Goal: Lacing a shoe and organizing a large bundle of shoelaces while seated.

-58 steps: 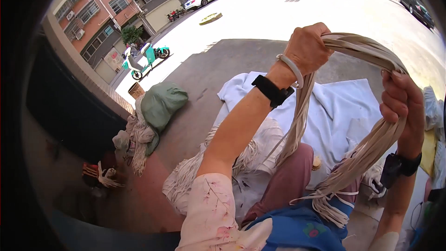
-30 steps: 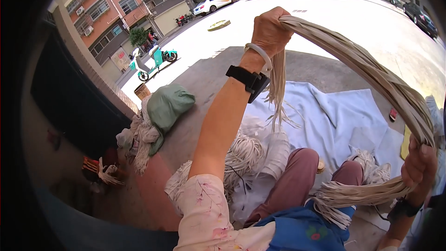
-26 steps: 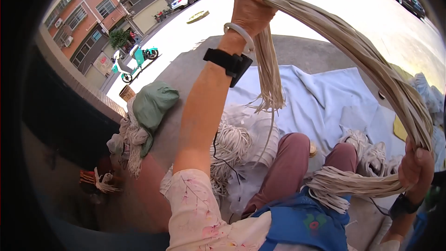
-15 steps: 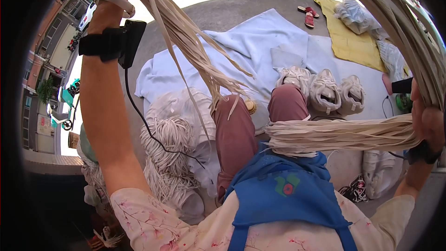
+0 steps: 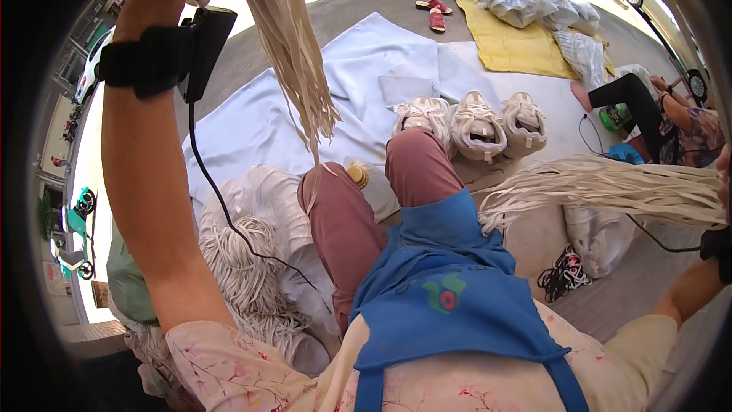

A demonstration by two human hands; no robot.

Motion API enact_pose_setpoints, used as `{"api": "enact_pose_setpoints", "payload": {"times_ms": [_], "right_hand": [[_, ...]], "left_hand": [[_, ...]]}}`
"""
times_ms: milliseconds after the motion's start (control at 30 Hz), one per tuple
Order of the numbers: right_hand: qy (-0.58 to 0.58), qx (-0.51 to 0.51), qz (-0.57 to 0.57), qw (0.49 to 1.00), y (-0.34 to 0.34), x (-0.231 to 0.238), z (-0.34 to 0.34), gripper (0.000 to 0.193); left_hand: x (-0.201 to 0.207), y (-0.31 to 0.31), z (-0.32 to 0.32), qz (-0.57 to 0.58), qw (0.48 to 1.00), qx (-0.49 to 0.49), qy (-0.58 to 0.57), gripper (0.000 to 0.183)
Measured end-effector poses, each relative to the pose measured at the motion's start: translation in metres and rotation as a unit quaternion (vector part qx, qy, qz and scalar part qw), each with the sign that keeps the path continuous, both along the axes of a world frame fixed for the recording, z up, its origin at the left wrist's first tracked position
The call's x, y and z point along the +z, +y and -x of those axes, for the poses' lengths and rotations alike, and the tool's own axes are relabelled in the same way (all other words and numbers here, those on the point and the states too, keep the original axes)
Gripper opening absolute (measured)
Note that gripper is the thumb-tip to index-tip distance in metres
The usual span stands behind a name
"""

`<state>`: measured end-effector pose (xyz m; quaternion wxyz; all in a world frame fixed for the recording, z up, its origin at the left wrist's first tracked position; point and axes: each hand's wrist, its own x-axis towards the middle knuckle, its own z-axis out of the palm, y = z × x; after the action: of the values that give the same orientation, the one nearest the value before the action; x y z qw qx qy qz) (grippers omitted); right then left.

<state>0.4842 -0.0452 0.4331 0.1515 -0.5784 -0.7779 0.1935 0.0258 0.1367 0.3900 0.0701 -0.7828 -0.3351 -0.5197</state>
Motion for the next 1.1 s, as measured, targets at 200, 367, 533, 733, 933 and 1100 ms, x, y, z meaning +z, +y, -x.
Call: {"api": "enact_pose_setpoints", "payload": {"times_ms": [200,367,533,733,933,1100], "right_hand": [[-0.028,0.029,-0.154,0.987,-0.057,-0.080,-0.035,0.048],[0.062,0.154,0.146,0.975,-0.009,-0.139,0.015,0.026],[0.090,0.187,0.356,0.911,0.009,-0.215,0.067,0.043],[0.287,0.200,0.233,0.907,0.049,-0.257,0.113,0.056],[0.355,0.075,-0.009,0.932,0.110,-0.250,0.190,0.053],[0.397,0.316,0.247,0.826,0.177,-0.260,0.200,0.070]], "left_hand": [[-0.044,-0.005,-0.021,0.159,0.986,-0.044,-0.021,0.012],[-0.058,-0.004,-0.021,0.177,0.973,-0.126,-0.083,0.006],[-0.076,0.030,0.024,-0.005,0.996,-0.051,0.068,0.027],[-0.137,0.028,0.008,0.143,0.918,-0.331,-0.163,0.038],[-0.152,0.022,-0.010,0.220,0.810,-0.470,-0.272,0.061],[-0.155,-0.007,-0.013,0.152,0.890,-0.381,-0.198,0.056]]}}
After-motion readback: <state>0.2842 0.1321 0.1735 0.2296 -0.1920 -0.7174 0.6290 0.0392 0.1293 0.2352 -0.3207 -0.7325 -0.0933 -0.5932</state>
